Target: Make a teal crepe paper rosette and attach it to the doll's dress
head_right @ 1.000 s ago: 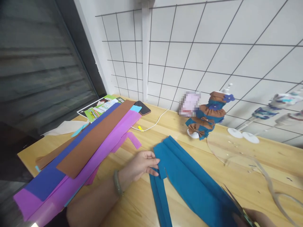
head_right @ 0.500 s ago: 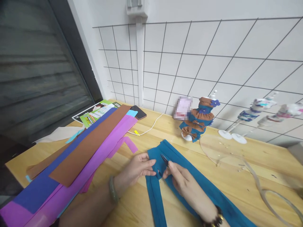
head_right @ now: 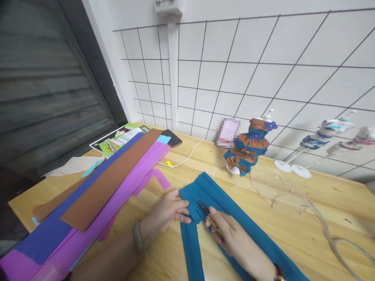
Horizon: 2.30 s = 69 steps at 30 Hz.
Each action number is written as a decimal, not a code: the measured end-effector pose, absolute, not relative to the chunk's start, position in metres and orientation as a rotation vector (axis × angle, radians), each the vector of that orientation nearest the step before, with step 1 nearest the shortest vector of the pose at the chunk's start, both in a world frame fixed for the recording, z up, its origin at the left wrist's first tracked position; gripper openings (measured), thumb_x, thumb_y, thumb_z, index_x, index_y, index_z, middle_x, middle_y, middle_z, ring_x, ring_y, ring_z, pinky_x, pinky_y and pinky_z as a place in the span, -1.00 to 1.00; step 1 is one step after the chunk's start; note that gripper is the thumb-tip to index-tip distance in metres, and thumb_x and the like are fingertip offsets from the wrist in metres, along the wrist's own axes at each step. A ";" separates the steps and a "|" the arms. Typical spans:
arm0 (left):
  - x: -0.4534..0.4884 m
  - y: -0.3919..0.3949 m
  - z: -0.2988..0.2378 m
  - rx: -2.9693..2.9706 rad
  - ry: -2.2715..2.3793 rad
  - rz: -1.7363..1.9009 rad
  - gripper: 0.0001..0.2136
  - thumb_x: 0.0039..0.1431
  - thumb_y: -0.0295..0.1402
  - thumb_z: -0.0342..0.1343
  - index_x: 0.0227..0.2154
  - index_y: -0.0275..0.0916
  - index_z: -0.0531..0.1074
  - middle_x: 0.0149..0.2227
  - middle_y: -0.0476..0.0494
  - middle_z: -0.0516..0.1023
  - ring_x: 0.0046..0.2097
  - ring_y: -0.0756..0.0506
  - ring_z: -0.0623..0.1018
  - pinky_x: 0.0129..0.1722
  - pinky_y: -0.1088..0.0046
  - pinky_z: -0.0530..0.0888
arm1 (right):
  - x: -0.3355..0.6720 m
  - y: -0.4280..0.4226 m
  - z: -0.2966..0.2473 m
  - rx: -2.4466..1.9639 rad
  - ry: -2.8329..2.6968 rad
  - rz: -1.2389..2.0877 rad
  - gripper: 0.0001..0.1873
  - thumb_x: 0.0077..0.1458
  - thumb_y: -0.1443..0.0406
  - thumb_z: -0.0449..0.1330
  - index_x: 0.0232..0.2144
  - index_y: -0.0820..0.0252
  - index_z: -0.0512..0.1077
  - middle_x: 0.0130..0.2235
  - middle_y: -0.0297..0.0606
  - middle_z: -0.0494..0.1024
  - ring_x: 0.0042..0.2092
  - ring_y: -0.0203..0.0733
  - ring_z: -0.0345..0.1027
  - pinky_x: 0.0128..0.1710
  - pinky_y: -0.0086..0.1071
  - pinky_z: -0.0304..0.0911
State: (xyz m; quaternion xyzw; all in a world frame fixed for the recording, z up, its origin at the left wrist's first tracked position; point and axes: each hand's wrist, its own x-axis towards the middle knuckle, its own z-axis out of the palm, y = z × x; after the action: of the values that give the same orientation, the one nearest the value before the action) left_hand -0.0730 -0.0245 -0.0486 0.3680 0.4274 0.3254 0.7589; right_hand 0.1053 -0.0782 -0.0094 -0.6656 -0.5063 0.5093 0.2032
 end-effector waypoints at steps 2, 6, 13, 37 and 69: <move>-0.073 -0.025 -0.049 0.801 0.924 0.708 -0.68 -0.15 -0.32 0.17 -0.28 -0.32 0.33 -0.43 -0.11 0.48 -0.46 -0.04 0.52 -0.54 0.50 0.48 | 0.111 -0.081 -0.013 -1.869 -1.439 1.424 -0.37 -0.17 -0.21 -0.02 -0.34 0.17 0.40 -0.24 -0.14 0.43 -0.47 -0.26 0.22 -0.66 -0.48 0.09; -0.074 -0.026 -0.050 0.801 0.912 0.713 -0.71 -0.14 -0.34 0.18 -0.30 -0.33 0.35 -0.43 -0.13 0.49 -0.44 -0.04 0.53 -0.55 0.52 0.48 | 0.119 -0.085 -0.017 -1.867 -1.463 1.509 -0.44 -0.05 -0.15 -0.06 -0.36 0.17 0.41 -0.44 -0.26 0.39 -0.58 -0.34 0.11 -0.68 -0.49 0.06; -0.076 -0.026 -0.051 0.796 0.874 0.723 -0.74 -0.12 -0.39 0.18 -0.30 -0.33 0.37 -0.42 -0.13 0.49 -0.42 -0.04 0.53 -0.56 0.55 0.48 | 0.114 -0.084 -0.014 -1.892 -1.481 1.658 -0.46 0.09 -0.10 -0.17 -0.42 0.20 0.35 -0.65 -0.48 0.08 -0.62 -0.40 -0.11 -0.69 -0.53 -0.12; -0.079 -0.024 -0.045 0.841 0.956 0.635 -0.68 -0.18 -0.27 0.22 -0.35 -0.35 0.38 -0.42 -0.16 0.48 -0.48 -0.03 0.51 -0.64 0.58 0.42 | 0.113 -0.084 -0.014 -1.935 -1.527 1.672 -0.44 0.09 -0.10 -0.19 -0.40 0.21 0.33 -0.67 -0.50 0.12 -0.67 -0.44 -0.05 -0.70 -0.55 -0.08; -0.083 -0.024 -0.046 0.886 0.900 0.597 -0.70 -0.25 -0.35 0.28 -0.38 -0.34 0.42 -0.44 -0.14 0.52 -0.43 -0.05 0.54 -0.54 0.54 0.45 | 0.088 -0.073 -0.023 -1.663 -1.736 1.288 -0.51 0.15 -0.02 -0.18 -0.53 0.18 0.30 -0.53 -0.36 0.25 -0.46 -0.27 0.08 -0.41 -0.44 0.10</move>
State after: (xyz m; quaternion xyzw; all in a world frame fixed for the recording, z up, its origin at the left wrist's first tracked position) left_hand -0.0830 -0.0241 -0.0463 0.4077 0.4142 0.2748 0.7659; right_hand 0.0880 -0.0734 -0.0234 -0.5968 -0.6230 0.4621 0.2054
